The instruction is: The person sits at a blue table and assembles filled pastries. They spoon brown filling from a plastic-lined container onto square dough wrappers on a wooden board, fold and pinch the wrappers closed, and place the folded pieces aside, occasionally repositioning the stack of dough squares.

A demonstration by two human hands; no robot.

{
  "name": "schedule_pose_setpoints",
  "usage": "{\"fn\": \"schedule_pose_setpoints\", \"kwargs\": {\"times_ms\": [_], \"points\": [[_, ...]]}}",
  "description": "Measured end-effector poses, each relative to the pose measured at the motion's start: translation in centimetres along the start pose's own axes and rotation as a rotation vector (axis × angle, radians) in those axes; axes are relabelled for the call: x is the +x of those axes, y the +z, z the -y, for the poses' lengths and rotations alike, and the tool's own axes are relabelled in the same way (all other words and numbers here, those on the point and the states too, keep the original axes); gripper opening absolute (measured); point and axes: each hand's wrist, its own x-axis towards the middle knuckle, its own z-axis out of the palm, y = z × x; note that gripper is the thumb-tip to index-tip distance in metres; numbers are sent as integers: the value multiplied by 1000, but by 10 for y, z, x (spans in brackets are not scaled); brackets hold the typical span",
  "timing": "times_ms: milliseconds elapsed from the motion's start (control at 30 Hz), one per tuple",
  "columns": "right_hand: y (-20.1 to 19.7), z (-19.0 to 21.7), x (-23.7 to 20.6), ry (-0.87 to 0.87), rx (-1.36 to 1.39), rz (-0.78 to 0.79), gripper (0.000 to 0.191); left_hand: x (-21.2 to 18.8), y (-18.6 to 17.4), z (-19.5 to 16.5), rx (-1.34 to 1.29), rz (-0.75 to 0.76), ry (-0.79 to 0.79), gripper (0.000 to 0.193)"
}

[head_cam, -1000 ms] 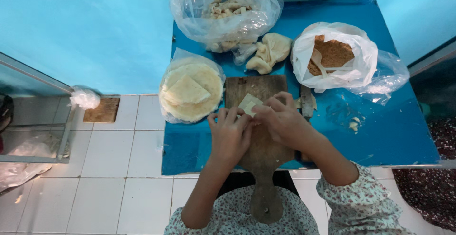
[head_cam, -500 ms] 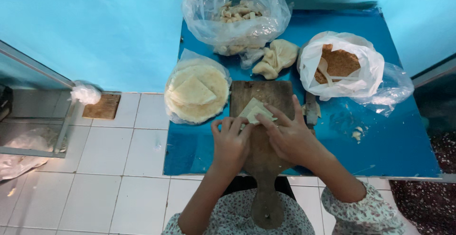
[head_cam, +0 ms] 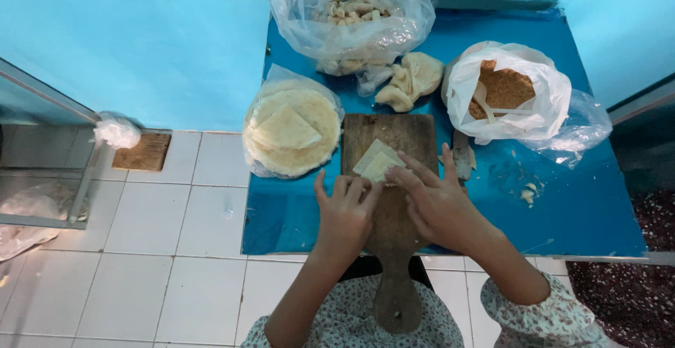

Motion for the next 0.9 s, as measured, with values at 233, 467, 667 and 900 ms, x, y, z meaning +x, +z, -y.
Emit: {"fn": "schedule_pose_setpoints", "kwargs": {"times_ms": [233, 467, 667, 900], "points": [[-1, -2, -1, -6, 18, -6, 62, -3, 4, 1, 27, -12, 27, 34], [1, 0, -2, 12, 1, 19, 63, -3, -1, -2, 42, -53, 34, 39], [2, -2, -2, -36, -14, -21, 58, -2, -3, -2, 68, -52, 41, 34], [0, 1, 0, 2, -23, 16, 62, -4, 0, -1, 58, -35, 37, 28]]}}
